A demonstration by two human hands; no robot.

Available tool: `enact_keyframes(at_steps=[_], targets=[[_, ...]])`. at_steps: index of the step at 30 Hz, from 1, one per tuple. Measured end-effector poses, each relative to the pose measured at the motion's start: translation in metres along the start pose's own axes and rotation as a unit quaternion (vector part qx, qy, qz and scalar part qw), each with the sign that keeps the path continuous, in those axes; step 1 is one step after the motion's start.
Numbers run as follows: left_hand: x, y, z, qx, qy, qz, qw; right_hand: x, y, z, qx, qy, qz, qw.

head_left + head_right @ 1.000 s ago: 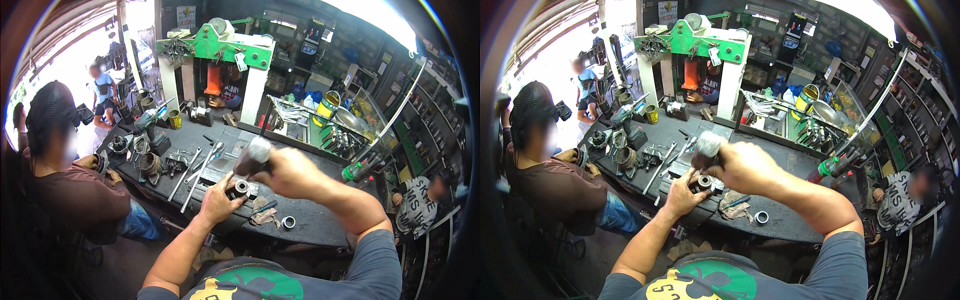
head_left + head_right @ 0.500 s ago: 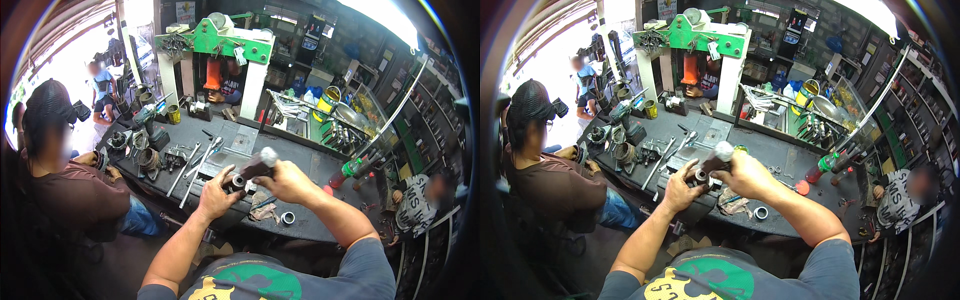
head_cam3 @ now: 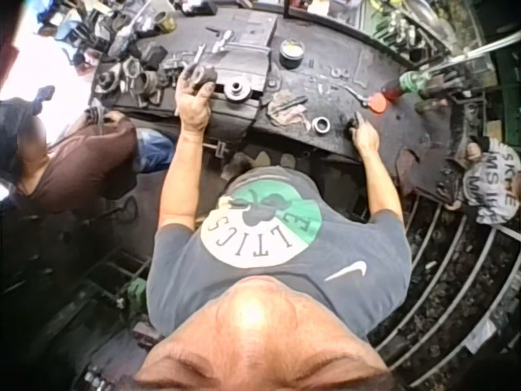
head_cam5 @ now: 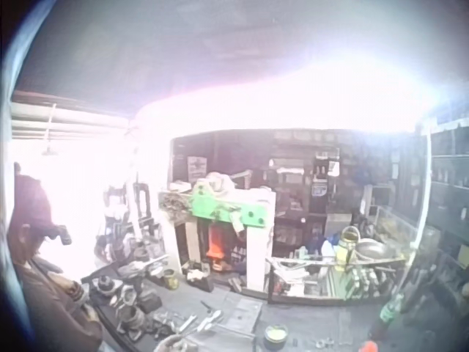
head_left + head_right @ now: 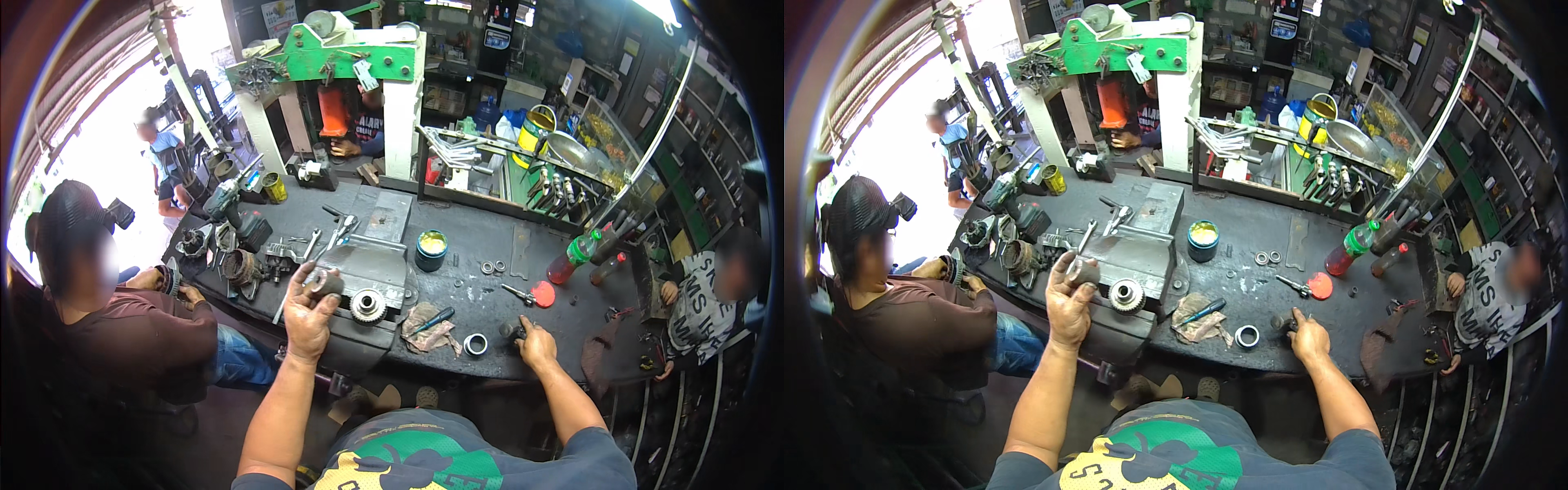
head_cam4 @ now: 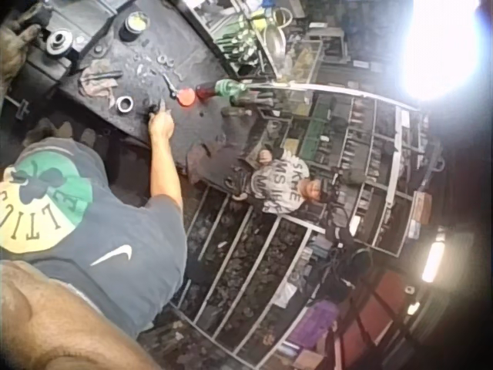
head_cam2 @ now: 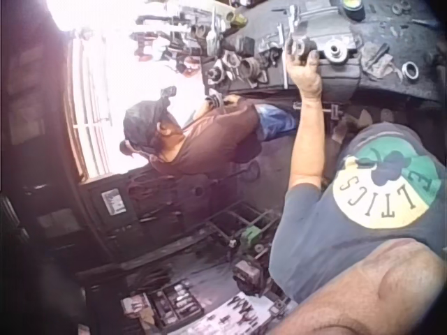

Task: The person uses a hammer and metal punch to press a bearing into a gear-like component on a workbench. They repeatedly strike the punch, rotate the part, and wipe it with a cloth. A coworker works on a separate component nearby.

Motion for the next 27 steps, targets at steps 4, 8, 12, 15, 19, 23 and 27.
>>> enact_keyframes(at_steps=[4, 8, 12, 15, 19, 23, 27], targets=[[0.004, 0.003, 0.003, -0.018, 0.01, 0.0, 1.0, 0.013, 0.028, 0.045, -0.011, 0.06, -0.003, 0.998], [-0.006, 0.009, -0.002, 0.016, 0.027, 0.024, 0.999, 0.028, -0.061, -0.018, 0.09, 0.136, -0.128, 0.978], [-0.024, 0.019, 0.024, 0.036, 0.019, 0.059, 0.997, 0.029, -0.186, -0.004, 0.1, 0.143, -0.363, 0.915], [-0.053, 0.03, 0.071, 0.103, -0.026, 0.086, 0.991, 0.042, -0.213, 0.031, 0.053, 0.14, -0.414, 0.898], [-0.113, 0.013, 0.115, 0.185, -0.085, -0.068, 0.977, 0.068, -0.207, 0.035, 0.014, 0.036, -0.42, 0.907], [-0.149, -0.049, 0.126, 0.413, -0.116, -0.279, 0.859, 0.091, -0.154, 0.01, 0.023, 0.152, -0.24, 0.958], [-0.154, -0.152, 0.087, 0.568, -0.164, -0.334, 0.734, 0.048, -0.197, -0.003, 0.067, 0.068, -0.408, 0.908]])
Point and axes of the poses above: each hand's wrist, its own x-axis towards the middle knuckle, its own z-axis out of the palm, y = z × x, the point moved 7 cm from there along x, towards the middle knuckle, and after that the axes turned 11 degrees about -x, right-handed, at the moved point
